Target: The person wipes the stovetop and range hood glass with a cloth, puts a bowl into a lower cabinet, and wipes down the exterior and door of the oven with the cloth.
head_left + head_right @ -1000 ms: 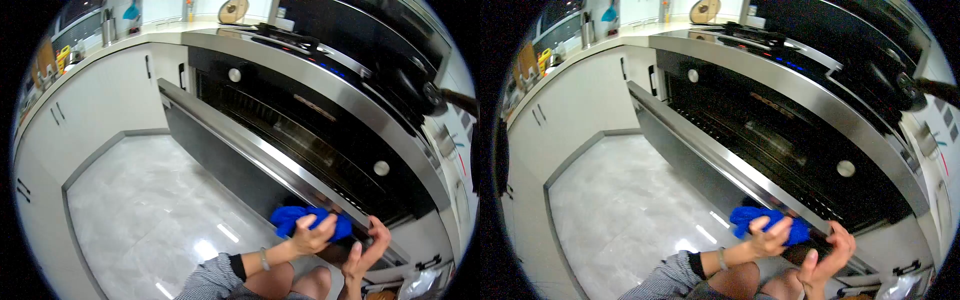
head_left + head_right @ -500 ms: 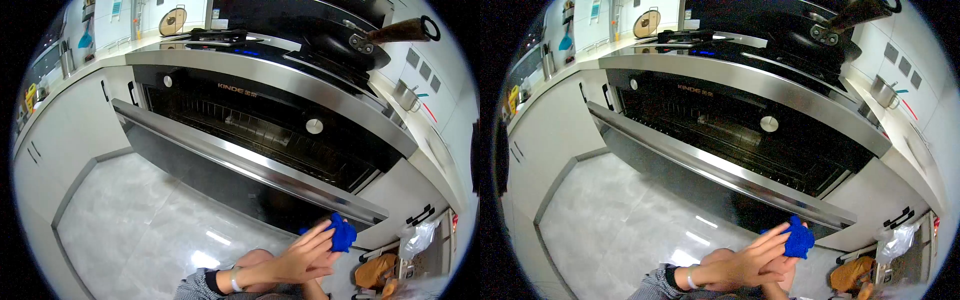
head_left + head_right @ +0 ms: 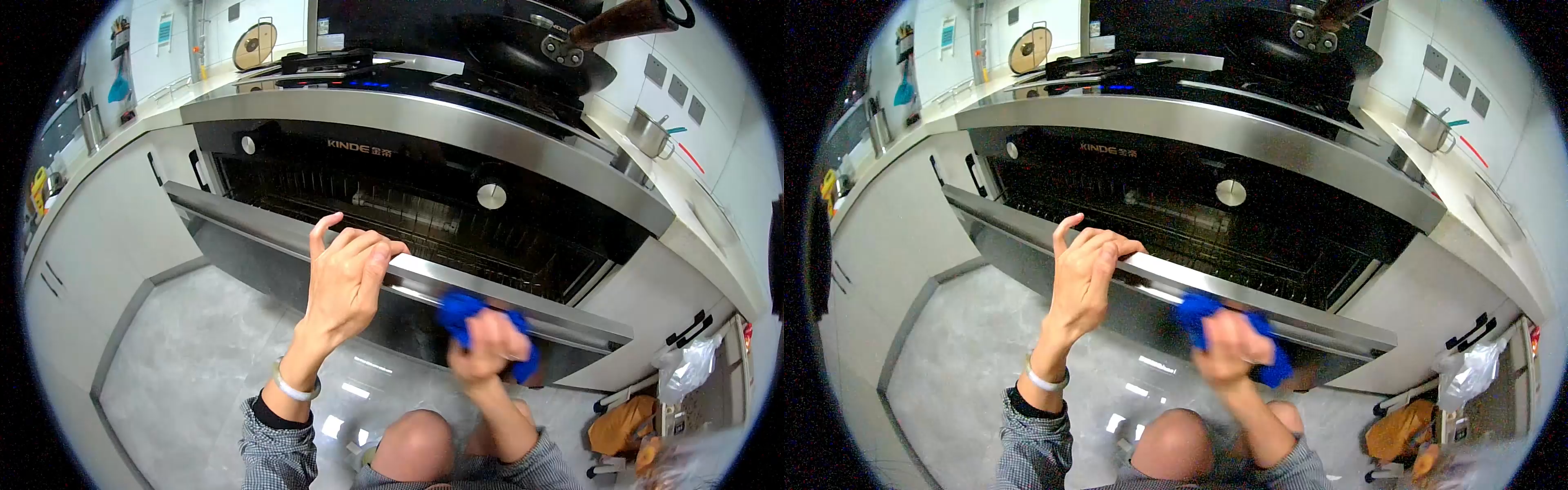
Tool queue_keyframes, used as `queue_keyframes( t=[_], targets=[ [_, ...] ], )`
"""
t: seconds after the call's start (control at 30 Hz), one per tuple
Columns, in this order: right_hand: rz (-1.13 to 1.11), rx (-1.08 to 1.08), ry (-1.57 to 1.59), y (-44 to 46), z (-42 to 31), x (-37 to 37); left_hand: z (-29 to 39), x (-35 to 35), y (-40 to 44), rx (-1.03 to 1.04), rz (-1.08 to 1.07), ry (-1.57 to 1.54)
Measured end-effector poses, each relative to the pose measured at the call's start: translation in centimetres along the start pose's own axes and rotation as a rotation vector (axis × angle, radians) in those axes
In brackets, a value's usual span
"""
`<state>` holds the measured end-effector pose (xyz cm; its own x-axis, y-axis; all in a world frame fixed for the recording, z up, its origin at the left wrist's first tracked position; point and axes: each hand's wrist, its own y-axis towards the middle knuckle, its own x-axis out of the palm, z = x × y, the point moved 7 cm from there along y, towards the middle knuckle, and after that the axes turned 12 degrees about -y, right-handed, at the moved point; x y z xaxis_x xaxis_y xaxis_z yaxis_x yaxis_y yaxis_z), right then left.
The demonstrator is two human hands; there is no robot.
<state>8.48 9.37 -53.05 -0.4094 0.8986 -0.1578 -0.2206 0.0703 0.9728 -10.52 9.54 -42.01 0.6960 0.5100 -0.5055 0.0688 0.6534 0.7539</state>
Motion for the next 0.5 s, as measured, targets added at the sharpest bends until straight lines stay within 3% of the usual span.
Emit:
queue_keyframes(
  t=[0.17, 0.3, 0.37, 0.43, 0.5],
  targets=[
    [-0.091, -0.153, 0.066, 4.4, -9.2, 3.6, 0.2, -0.2, -0.4, 0.045, -0.021, 0.053],
    [-0.212, 0.043, 0.114, 2.0, -1.3, 0.0, 0.4, -0.5, -0.4, 0.051, -0.079, 0.087],
    [-0.209, 0.082, -0.129, 1.2, 2.2, -2.2, 0.0, -0.3, -0.7, 0.072, -0.02, 0.045],
    [-0.196, 0.088, -0.226, 1.8, 1.2, -2.0, -0.1, -0.3, -0.8, 0.082, 0.009, 0.026],
    [-0.188, 0.092, -0.122, 0.9, -1.1, 0.3, 0.0, -0.4, -0.7, 0.081, 0.011, 0.012]
  ],
)
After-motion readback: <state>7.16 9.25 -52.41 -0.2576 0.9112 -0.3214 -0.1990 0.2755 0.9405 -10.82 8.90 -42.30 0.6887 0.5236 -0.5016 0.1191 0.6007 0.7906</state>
